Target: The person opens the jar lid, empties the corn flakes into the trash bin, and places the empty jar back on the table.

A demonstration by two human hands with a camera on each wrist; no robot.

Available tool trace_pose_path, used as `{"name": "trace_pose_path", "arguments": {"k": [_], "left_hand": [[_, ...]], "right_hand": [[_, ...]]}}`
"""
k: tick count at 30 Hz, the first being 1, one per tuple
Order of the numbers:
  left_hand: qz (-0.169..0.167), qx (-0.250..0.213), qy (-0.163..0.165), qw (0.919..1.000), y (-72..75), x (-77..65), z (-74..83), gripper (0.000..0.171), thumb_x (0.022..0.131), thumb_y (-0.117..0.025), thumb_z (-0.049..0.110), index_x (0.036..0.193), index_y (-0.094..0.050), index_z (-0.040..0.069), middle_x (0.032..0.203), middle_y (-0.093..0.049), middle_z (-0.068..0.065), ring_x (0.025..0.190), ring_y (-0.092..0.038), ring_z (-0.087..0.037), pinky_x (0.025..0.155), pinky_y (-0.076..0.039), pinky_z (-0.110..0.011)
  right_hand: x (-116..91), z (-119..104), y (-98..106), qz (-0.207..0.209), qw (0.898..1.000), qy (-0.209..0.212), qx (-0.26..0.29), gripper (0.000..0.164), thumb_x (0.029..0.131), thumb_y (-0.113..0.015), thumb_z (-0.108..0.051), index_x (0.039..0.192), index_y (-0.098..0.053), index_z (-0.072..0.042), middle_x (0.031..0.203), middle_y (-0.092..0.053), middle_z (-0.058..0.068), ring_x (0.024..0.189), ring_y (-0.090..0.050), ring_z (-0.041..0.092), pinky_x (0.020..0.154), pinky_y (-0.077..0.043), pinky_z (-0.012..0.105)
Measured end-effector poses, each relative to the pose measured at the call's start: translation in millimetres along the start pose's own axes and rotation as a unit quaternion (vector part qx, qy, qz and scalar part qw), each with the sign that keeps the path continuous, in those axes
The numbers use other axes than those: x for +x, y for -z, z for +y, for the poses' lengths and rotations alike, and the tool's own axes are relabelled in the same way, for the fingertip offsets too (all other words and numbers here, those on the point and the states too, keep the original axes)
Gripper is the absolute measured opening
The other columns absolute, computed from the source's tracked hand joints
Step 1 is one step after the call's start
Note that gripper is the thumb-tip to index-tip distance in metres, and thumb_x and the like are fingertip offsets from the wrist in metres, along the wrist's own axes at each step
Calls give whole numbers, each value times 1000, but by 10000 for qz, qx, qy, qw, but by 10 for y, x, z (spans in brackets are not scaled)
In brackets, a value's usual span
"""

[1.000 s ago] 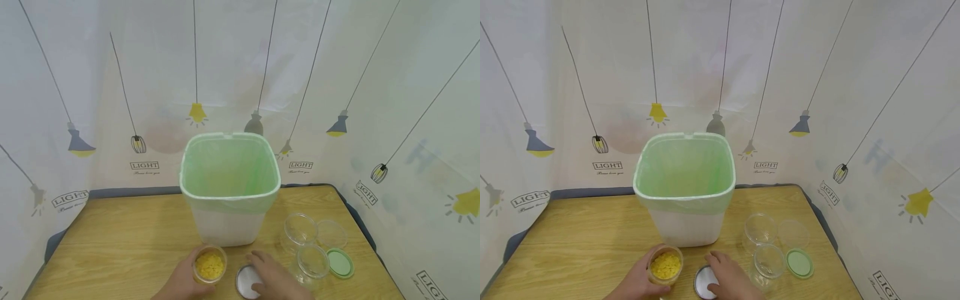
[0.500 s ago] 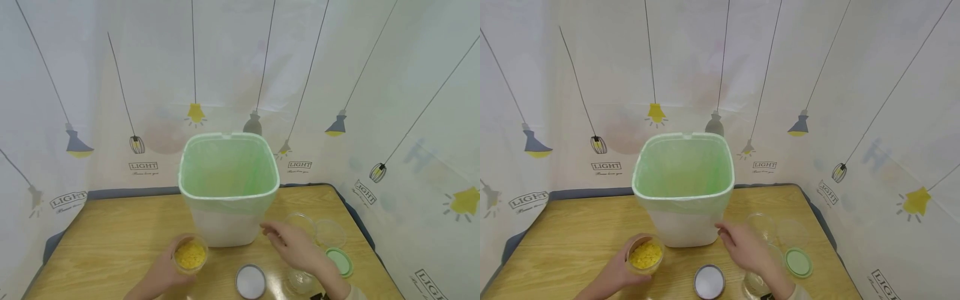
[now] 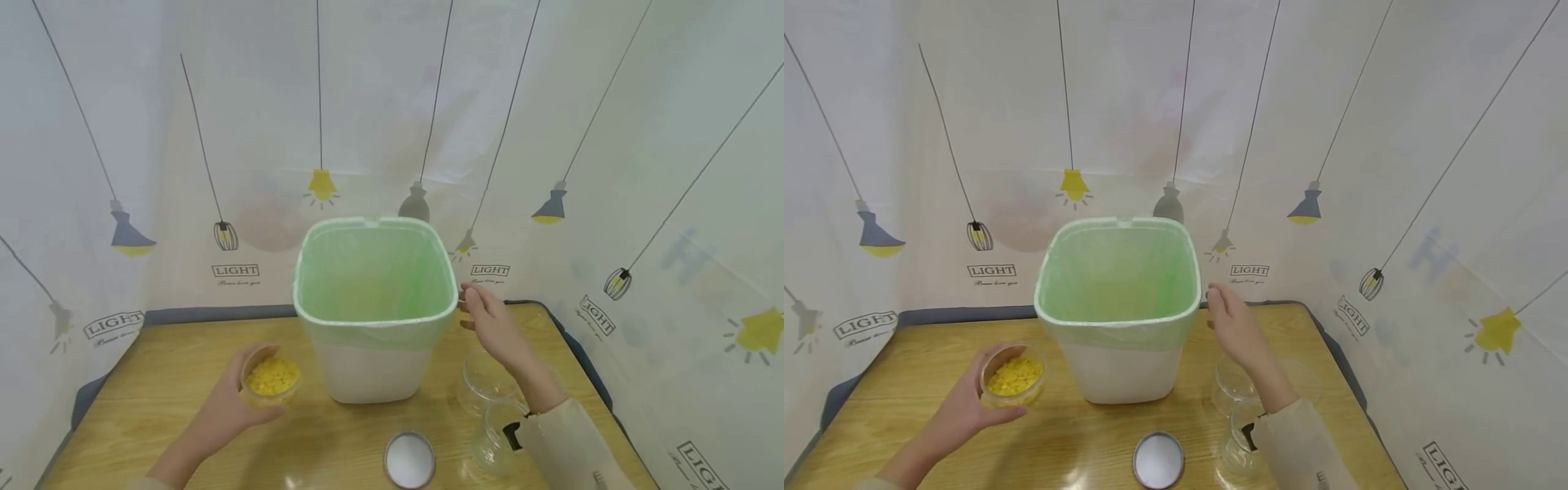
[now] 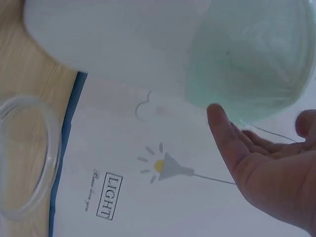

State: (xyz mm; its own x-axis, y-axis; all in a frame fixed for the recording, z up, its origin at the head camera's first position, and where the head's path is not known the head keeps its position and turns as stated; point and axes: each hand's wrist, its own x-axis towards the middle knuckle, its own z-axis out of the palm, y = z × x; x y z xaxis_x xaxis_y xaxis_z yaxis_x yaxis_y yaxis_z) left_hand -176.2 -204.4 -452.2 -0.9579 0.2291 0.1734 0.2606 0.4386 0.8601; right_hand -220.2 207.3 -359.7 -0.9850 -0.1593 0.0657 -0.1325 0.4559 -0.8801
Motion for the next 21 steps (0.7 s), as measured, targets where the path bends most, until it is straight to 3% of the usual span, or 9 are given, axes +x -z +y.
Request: {"name": "trace_pose_path", "arguments": {"k": [3, 6, 8, 12, 15, 17, 19, 21], "left_hand": [[128, 214, -108, 9996, 123, 69, 100, 95, 68, -89, 22, 145, -34, 18, 143, -46, -5, 129, -40, -9, 111, -33, -51], [252, 311, -240, 9989, 228, 139, 202, 95, 69, -88, 19, 146, -32, 17, 143, -45, -5, 128, -39, -7, 107, -34, -29], [315, 285, -308, 9986, 290, 176, 273, 96, 70, -87, 16, 147, -30, 19, 143, -44, -5, 128, -38, -3, 106, -34, -27], [499, 34, -444, 9978, 403, 261, 406, 99, 72, -85, 10, 150, -26, 24, 146, -40, -3, 131, -34, 2, 110, -32, -35], [719, -82, -639, 9953, 475, 334, 499, 99, 73, -83, 5, 151, -26, 25, 147, -39, -4, 133, -34, 1, 112, -31, -23], [862, -20, -715, 9937, 512, 383, 564, 97, 74, -83, 5, 151, -28, 24, 147, -40, -4, 134, -34, 2, 104, -28, -6], [971, 150, -736, 9924, 546, 435, 636, 95, 74, -84, 8, 150, -29, 25, 146, -42, -4, 133, -36, 0, 101, -29, -2], [1014, 259, -663, 9923, 574, 489, 722, 95, 74, -85, 12, 149, -30, 28, 147, -41, -1, 134, -36, -4, 102, -32, -6]], "right_hand": [[83, -76, -10, 22, 9997, -90, 244, 70, 104, -23, -51, 155, -15, -3, 157, -29, 19, 139, -40, 39, 112, -39, 52], [163, -144, -43, 35, 9996, -166, 213, 73, 103, -24, -55, 157, -8, -9, 162, -19, 15, 146, -28, 35, 119, -25, 55], [212, -167, -73, 1, 9993, -141, 341, 68, 104, -26, -50, 157, -10, -11, 162, -19, 13, 148, -25, 33, 121, -21, 55], [270, -154, -136, -31, 9985, 27, 550, 57, 105, -34, -31, 155, -16, -12, 155, -33, 14, 143, -35, 31, 118, -29, 53], [279, -124, -174, 22, 9983, 31, 578, 57, 103, -37, -23, 155, -17, -12, 152, -38, 14, 138, -42, 32, 115, -35, 51], [279, -112, -192, 92, 9982, 2, 597, 58, 101, -37, -22, 155, -19, -12, 152, -39, 13, 136, -43, 31, 115, -35, 50], [281, -105, -209, 143, 9980, 8, 611, 57, 101, -36, -20, 155, -21, -12, 150, -41, 13, 134, -45, 32, 114, -36, 50], [284, -115, -225, 180, 9978, 9, 631, 57, 100, -36, -20, 155, -21, -12, 150, -41, 13, 134, -45, 31, 115, -35, 50]]}}
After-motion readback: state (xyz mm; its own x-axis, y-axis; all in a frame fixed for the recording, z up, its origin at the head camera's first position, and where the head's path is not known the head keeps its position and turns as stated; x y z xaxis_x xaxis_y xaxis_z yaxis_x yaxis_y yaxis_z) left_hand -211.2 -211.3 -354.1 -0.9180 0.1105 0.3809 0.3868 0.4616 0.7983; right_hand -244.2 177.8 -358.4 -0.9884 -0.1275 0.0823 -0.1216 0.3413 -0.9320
